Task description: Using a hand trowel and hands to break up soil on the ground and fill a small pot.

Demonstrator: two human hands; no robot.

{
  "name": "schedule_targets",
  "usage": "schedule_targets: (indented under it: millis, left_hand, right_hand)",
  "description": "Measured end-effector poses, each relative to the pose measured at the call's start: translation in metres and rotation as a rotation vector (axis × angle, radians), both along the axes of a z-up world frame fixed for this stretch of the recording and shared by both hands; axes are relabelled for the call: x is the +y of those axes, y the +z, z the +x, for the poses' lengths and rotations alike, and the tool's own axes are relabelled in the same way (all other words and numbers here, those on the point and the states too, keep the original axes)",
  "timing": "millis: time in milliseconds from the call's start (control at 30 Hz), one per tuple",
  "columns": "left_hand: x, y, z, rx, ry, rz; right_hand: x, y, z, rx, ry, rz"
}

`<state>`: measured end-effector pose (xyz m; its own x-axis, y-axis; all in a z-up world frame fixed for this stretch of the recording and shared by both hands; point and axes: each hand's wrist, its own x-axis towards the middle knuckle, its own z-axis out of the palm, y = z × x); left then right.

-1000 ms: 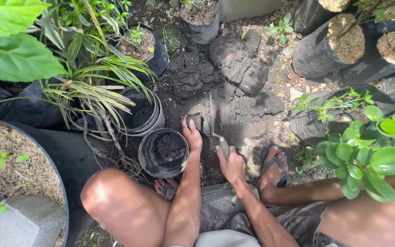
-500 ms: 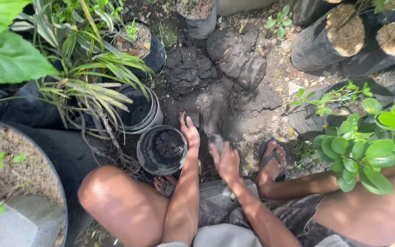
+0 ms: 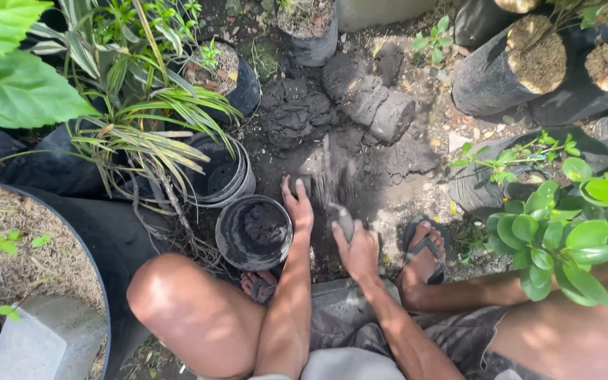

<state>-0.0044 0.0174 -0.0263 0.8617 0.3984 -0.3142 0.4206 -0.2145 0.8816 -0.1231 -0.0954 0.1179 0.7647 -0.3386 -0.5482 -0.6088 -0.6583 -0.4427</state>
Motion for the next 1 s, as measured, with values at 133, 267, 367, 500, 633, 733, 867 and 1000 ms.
schedule_targets:
  millis: [133, 267, 367, 500, 633, 733, 867, 1000]
  left_hand:
    - [-0.003, 0.009, -0.003, -0.004, -0.042, 0.03]
    - [-0.004, 0.003, -0.008, -0.013, -0.069, 0.088]
    - [-0.002, -0.01, -0.005, -0.062, -0.105, 0.162]
    - [-0.005, -0.011, -0.003, -0.178, -0.132, 0.312]
    - [-0.025, 0.04, -0.01, -0.35, -0.063, 0.423]
    - [-0.036, 0.117, -0.009, -0.321, -0.006, 0.335]
    - [-0.048, 0.202, 0.003, -0.224, 0.114, 0.056]
    - [-0.034, 0.244, 0.022, -0.123, 0.198, -0.232]
  right_hand:
    - [-0.014, -0.033, -0.022, -0.203, 0.039, -0.075]
    - [-0.017, -0.034, -0.024, -0.117, -0.056, 0.01]
    - [-0.006, -0.004, -0.012, -0.295, -0.126, -0.055]
    - [-0.041, -0.049, -0.023, 0.156, -0.041, -0.011]
    - [-0.029, 0.041, 0.013, 0.044, -0.294, 0.103]
    - [-0.042, -0.034, -0.019, 0.097, -0.234, 0.135]
    - [-0.05, -0.039, -0.019, 0.18, -0.336, 0.232]
    - [-0.063, 0.044, 0.022, -0.128, -0.485, 0.227]
